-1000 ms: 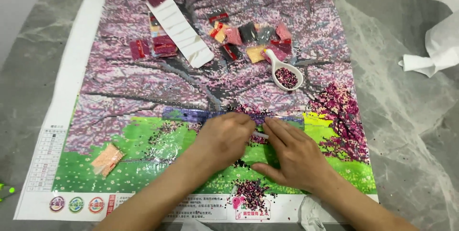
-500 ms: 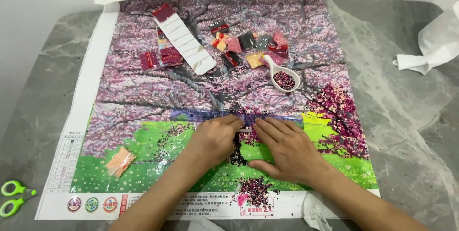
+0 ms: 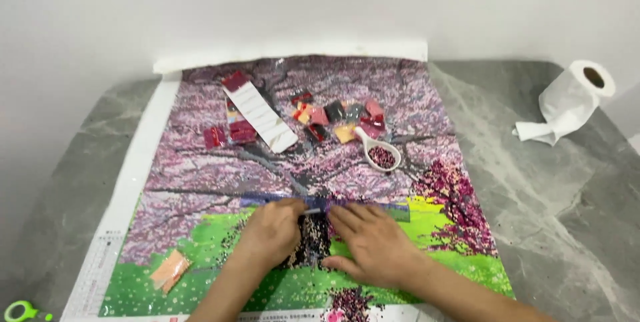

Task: A person performs diamond painting by using a specialized pen tool to pick up small resin rhinestones and place them onto a coded adhesive canvas to create a mosaic image.

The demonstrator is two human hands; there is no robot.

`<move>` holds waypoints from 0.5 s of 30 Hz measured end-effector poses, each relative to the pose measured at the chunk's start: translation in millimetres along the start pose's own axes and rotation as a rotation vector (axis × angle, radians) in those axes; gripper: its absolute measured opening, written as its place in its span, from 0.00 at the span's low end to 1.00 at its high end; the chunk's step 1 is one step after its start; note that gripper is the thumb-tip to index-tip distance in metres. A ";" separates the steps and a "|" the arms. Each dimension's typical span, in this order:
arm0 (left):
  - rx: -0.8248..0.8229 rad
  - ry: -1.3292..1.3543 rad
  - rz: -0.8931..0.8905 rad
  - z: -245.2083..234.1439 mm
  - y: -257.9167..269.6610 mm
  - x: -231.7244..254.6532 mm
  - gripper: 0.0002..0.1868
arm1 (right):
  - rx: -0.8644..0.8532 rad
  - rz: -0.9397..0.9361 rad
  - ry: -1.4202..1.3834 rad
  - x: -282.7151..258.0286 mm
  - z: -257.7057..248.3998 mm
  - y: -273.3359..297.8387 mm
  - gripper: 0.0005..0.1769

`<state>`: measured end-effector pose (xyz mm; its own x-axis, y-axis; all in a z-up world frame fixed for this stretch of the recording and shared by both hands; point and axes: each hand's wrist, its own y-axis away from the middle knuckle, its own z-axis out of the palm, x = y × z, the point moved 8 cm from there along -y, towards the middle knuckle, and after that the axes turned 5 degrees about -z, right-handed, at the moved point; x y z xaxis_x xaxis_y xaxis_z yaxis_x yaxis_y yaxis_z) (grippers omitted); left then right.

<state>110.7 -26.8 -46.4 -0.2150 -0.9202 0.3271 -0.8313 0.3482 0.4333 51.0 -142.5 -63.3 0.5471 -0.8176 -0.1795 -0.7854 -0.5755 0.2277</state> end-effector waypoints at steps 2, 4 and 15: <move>0.007 -0.009 0.005 1.1 0.0 -0.9 0.21 | 0.032 -0.011 -0.003 0.8 0.2 0.4 0.49; 0.007 -0.007 0.005 2.6 -2.2 -4.6 0.22 | 0.050 -0.028 -0.006 0.7 2.0 0.9 0.49; -0.034 0.046 -0.220 -8.9 3.1 -30.1 0.22 | -0.043 0.105 -0.168 5.3 -23.1 8.4 0.44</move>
<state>119.1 3.6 -47.4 -0.0068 -0.9658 0.2591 -0.8377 0.1470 0.5259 54.0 -152.1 -40.2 0.4043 -0.8608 -0.3090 -0.8204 -0.4907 0.2936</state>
